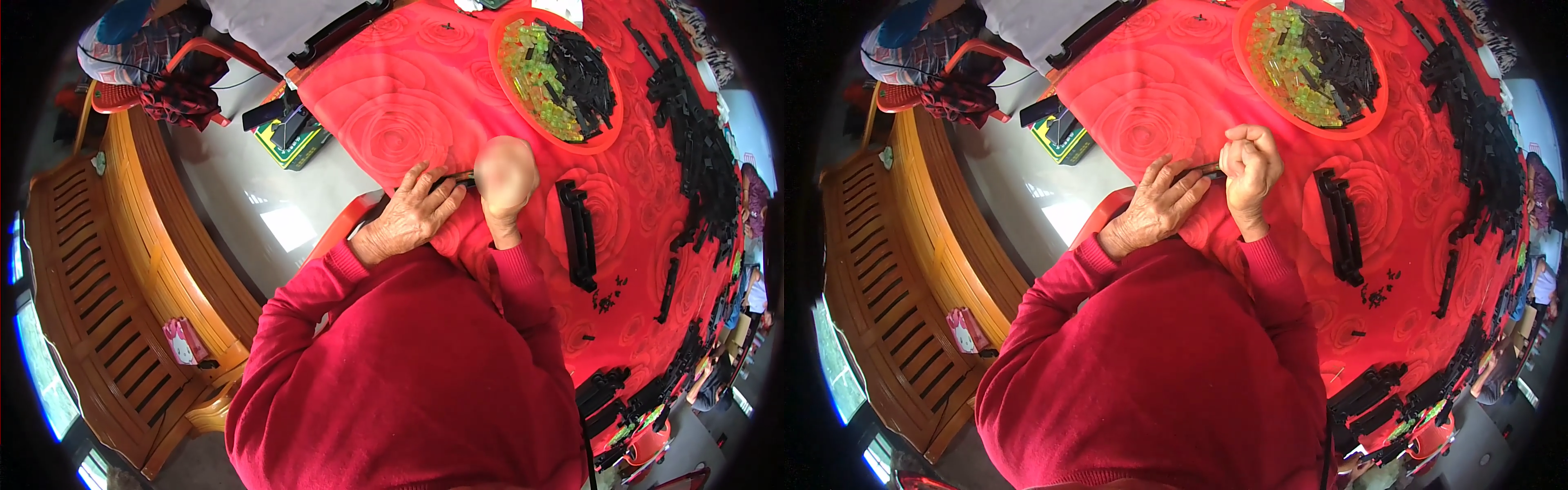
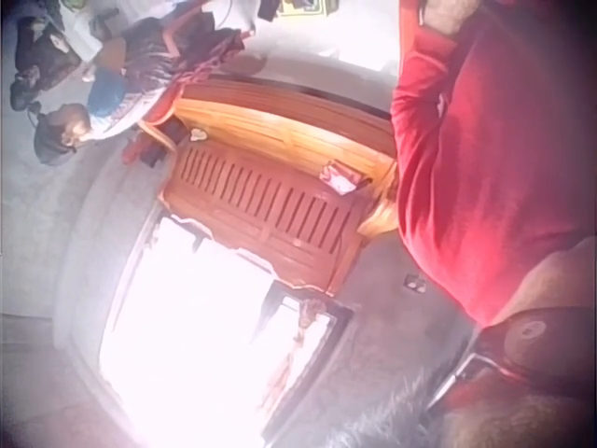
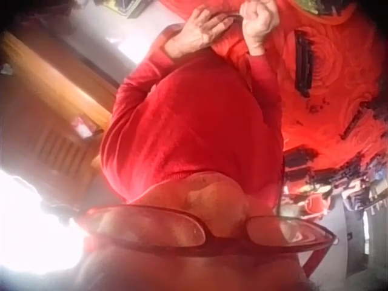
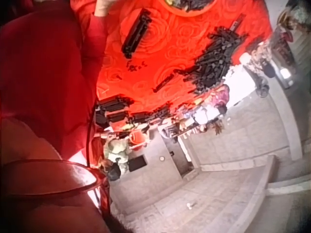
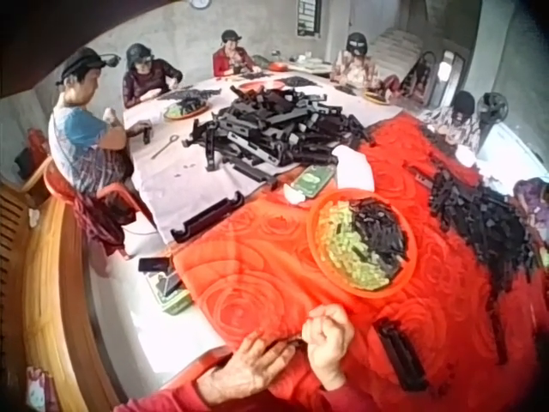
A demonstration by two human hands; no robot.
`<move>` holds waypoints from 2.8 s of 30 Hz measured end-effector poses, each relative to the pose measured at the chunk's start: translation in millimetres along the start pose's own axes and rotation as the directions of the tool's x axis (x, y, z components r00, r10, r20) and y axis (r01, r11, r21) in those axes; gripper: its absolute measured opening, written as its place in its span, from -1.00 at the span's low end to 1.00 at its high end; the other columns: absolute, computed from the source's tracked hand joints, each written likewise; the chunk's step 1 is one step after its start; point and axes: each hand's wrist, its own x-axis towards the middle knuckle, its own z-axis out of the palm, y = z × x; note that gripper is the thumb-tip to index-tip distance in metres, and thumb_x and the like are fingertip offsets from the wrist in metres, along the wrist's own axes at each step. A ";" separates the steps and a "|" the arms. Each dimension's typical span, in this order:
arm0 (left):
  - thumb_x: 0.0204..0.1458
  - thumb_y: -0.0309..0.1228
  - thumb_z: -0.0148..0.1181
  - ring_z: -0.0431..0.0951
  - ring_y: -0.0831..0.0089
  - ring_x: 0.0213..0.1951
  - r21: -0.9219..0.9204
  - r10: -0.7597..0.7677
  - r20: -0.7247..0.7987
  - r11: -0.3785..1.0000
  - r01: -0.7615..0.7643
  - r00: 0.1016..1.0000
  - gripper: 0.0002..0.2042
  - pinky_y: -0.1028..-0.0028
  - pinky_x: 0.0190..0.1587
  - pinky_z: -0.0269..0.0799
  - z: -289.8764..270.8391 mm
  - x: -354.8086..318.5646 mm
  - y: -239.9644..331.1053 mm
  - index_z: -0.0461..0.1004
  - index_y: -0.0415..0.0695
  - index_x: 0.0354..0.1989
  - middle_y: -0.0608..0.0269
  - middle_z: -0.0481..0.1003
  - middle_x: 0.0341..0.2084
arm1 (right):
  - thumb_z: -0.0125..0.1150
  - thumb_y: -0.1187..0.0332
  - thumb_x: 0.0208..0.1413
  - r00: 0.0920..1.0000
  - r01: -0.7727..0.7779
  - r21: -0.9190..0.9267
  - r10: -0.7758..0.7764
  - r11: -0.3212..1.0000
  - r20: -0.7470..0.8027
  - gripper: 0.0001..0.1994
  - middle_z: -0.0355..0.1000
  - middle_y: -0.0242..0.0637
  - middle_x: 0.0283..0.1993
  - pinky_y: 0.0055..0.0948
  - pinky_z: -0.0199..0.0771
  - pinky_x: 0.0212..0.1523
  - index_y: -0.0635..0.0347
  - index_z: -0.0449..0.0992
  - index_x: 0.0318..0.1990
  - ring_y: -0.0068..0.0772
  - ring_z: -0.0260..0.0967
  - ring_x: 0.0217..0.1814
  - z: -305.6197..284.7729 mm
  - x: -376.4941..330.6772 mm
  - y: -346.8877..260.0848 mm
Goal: The person assembles plastic components by fitting small pieces into plastic frames by hand, packs a stack of assembled frames into a cardboard box, and fits pieces into additional plastic frames.
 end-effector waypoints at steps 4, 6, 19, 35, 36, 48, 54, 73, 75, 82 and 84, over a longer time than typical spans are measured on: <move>-0.12 -0.39 0.05 0.36 0.15 0.04 0.018 0.013 0.038 1.000 -0.014 0.999 -0.59 -0.03 0.17 0.14 -0.4 0.0 0.8 0.39 -0.31 -0.06 0.01 0.42 -0.13 | -0.24 0.42 0.09 0.999 -0.022 -0.114 0.019 0.993 -0.028 -0.78 -0.12 -0.55 -0.72 -0.59 -0.16 -0.70 0.39 0.34 -0.31 -0.69 -0.25 -0.75 1.5 1.0 0.9; -0.11 -0.39 0.03 0.36 0.16 0.03 0.008 0.010 0.038 1.000 -0.010 0.999 -0.59 -0.06 0.19 0.10 -0.3 0.9 0.8 0.38 -0.32 -0.05 0.00 0.42 -0.14 | -0.22 0.43 0.08 1.000 -0.012 -0.166 0.009 0.986 -0.020 -0.80 -0.07 -0.55 -0.72 -0.61 -0.13 -0.70 0.37 0.35 -0.34 -0.71 -0.21 -0.73 5.8 -0.5 -0.7; -0.15 -0.41 0.06 0.36 0.19 -0.01 -0.006 -0.012 -0.006 1.000 0.012 1.000 -0.59 -0.01 0.17 0.12 6.8 4.0 3.9 0.39 -0.29 -0.06 0.08 0.42 -0.15 | -0.19 0.47 0.09 0.998 0.054 -0.195 -0.058 0.979 -0.014 -0.82 0.02 -0.55 -0.71 -0.65 -0.07 -0.68 0.39 0.37 -0.34 -0.75 -0.14 -0.72 9.8 -9.2 6.4; -0.23 -0.51 0.25 0.38 0.14 -0.03 -0.081 -0.115 -0.236 0.992 0.098 0.965 -0.58 0.12 0.03 0.27 -16.4 1.0 3.1 0.42 -0.22 -0.09 0.08 0.43 -0.19 | -0.21 0.31 0.19 0.989 0.114 0.255 -0.086 0.960 -0.118 -0.74 -0.10 -0.56 -0.76 -0.60 -0.15 -0.77 0.29 0.39 -0.32 -0.69 -0.24 -0.80 -20.6 5.8 -39.4; -0.26 -0.47 0.29 0.38 0.12 -0.04 -0.093 -0.190 -0.249 0.981 0.171 0.950 -0.55 0.14 0.01 0.28 -22.1 -4.6 -0.7 0.41 -0.21 -0.08 0.07 0.43 -0.18 | -0.22 0.29 0.21 0.988 0.131 0.227 -0.107 0.965 -0.114 -0.72 -0.10 -0.55 -0.77 -0.59 -0.14 -0.77 0.30 0.38 -0.30 -0.68 -0.24 -0.80 -24.7 5.3 -51.3; -0.27 -0.39 0.33 0.34 0.08 0.00 -0.138 -0.289 -0.138 0.953 0.270 0.947 -0.50 0.12 0.02 0.25 -13.0 -5.0 -1.9 0.40 -0.20 -0.06 0.05 0.38 -0.12 | -0.24 0.49 0.11 0.956 0.027 0.063 -0.007 0.998 -0.292 -0.81 -0.03 -0.52 -0.73 -0.63 -0.08 -0.75 0.31 0.36 -0.27 -0.68 -0.17 -0.77 -56.7 -37.5 -76.7; -0.27 -0.39 0.33 0.29 0.03 0.05 -0.031 -0.145 -0.046 0.989 0.143 0.988 -0.61 -0.02 0.07 0.18 -5.6 5.7 -2.8 0.45 -0.18 -0.18 -0.01 0.33 -0.07 | -0.09 0.57 0.10 0.926 0.066 -0.170 -0.123 0.983 -0.357 -0.87 0.02 -0.61 -0.69 -0.72 -0.05 -0.73 0.27 0.43 -0.31 -0.82 -0.09 -0.73 -62.8 -39.2 -96.3; -0.11 -0.41 0.15 0.38 0.14 -0.16 0.018 -0.134 0.065 0.991 0.133 0.989 -0.77 0.17 -0.02 0.27 -1.3 4.2 -6.9 0.46 -0.14 -0.23 0.07 0.39 -0.26 | 0.18 0.44 -0.05 0.947 0.051 -0.974 -0.301 -0.219 0.117 -0.90 0.47 -0.15 -0.33 -0.23 0.39 -0.42 0.25 0.51 -0.38 -0.16 0.43 -0.46 -75.4 73.8 -120.5; -0.10 -0.41 0.14 0.38 0.13 -0.15 0.025 -0.142 0.064 0.990 0.141 0.988 -0.77 0.16 -0.01 0.26 0.1 3.1 -6.9 0.46 -0.14 -0.23 0.06 0.39 -0.25 | 0.19 0.38 -0.07 0.995 0.000 -0.874 -0.090 -0.485 0.050 -0.88 0.46 -0.11 -0.26 -0.09 0.43 -0.37 0.18 0.53 -0.36 -0.01 0.45 -0.37 -74.7 95.7 -115.9; -0.22 -0.40 0.29 0.33 0.03 -0.04 -0.047 -0.150 -0.027 0.988 0.149 0.988 -0.63 0.09 0.01 0.24 -12.2 9.5 -5.0 0.44 -0.19 -0.17 -0.02 0.34 -0.12 | 0.16 0.33 -0.04 0.997 0.067 -0.811 0.063 -0.581 0.037 -0.91 0.43 -0.11 -0.32 -0.04 0.45 -0.32 0.11 0.50 -0.39 0.01 0.46 -0.31 -102.8 119.7 -96.6; -0.22 -0.46 0.29 0.36 0.07 -0.09 -0.146 -0.200 -0.111 0.972 0.183 0.974 -0.66 0.15 -0.07 0.30 -22.4 14.3 -0.6 0.44 -0.21 -0.19 0.02 0.36 -0.16 | 0.14 0.30 0.01 0.992 0.127 -0.852 0.063 -0.507 0.110 -0.88 0.43 -0.11 -0.32 -0.01 0.43 -0.33 0.12 0.46 -0.38 0.04 0.45 -0.30 -93.6 113.2 -103.8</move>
